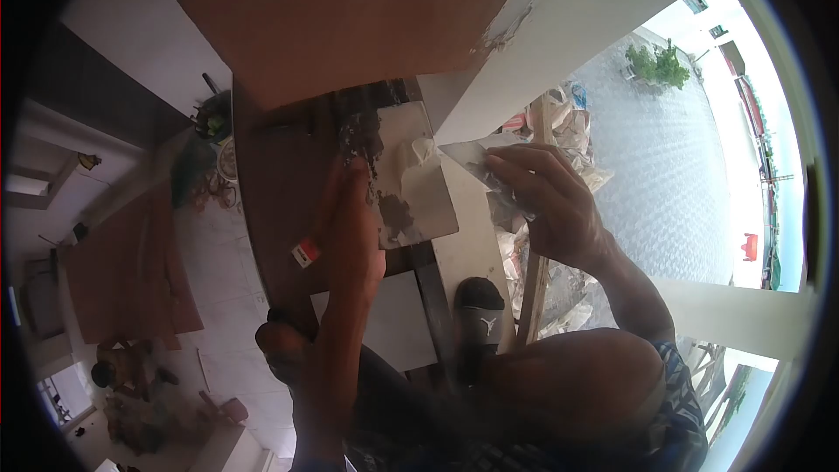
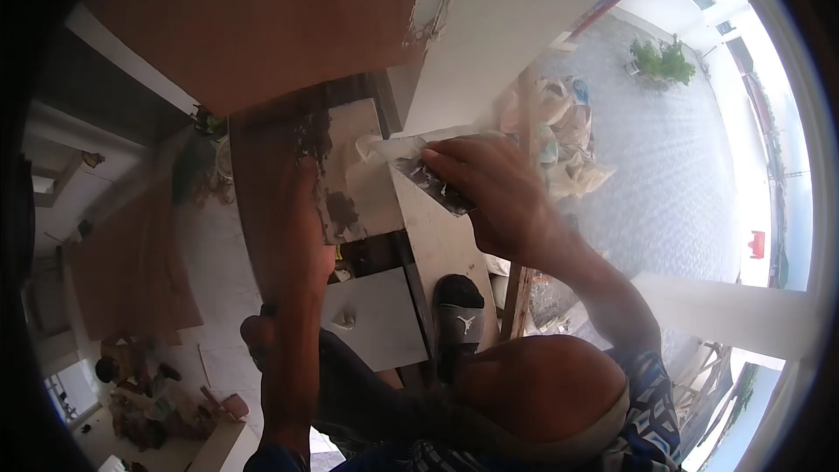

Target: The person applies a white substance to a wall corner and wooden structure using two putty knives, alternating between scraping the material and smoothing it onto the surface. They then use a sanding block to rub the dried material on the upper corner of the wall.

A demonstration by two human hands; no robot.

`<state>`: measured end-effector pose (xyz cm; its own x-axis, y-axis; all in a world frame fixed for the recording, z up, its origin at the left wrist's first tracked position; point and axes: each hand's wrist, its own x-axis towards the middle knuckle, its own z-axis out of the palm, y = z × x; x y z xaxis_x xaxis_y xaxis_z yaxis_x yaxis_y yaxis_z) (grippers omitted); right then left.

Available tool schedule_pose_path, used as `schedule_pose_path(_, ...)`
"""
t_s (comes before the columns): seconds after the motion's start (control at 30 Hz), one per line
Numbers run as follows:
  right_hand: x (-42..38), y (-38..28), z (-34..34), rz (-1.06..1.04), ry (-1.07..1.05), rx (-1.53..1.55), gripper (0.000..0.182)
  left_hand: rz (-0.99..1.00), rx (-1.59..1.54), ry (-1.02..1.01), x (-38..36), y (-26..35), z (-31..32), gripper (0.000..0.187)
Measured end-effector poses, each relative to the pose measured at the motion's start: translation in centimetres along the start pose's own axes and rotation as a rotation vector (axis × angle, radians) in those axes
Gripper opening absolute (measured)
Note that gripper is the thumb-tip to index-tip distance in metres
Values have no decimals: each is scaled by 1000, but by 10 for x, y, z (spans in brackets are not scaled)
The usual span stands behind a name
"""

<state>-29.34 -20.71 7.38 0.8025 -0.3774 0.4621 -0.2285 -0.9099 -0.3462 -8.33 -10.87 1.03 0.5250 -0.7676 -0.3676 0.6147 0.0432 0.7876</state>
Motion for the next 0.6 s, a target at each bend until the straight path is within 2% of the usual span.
schedule_pose_path(0.07, 11, -3, -13, -90, -73, -20, 53, -16, 48, 46, 0, 2, 4, 38)
schedule_pose_path(0.17, 20, -7, -16, -120, -128, -11, 50, 57, 65, -67, -1, 4, 7, 29)
schedule_pose_path(0.33, 27, -9, -12, -157, -173, -98, 49, 172, 151, -38, -3, 3, 11, 19)
schedule_pose_path(0.47, 26, -8, -2, -171, -165, -108, 53, 223, 168, -26, -5, 3, 17, 18)
schedule_pose_path(0.6, 23, -3, -5, -139, -298, -76, 52, 256, 318, -17, -1, -1, 16, 20)
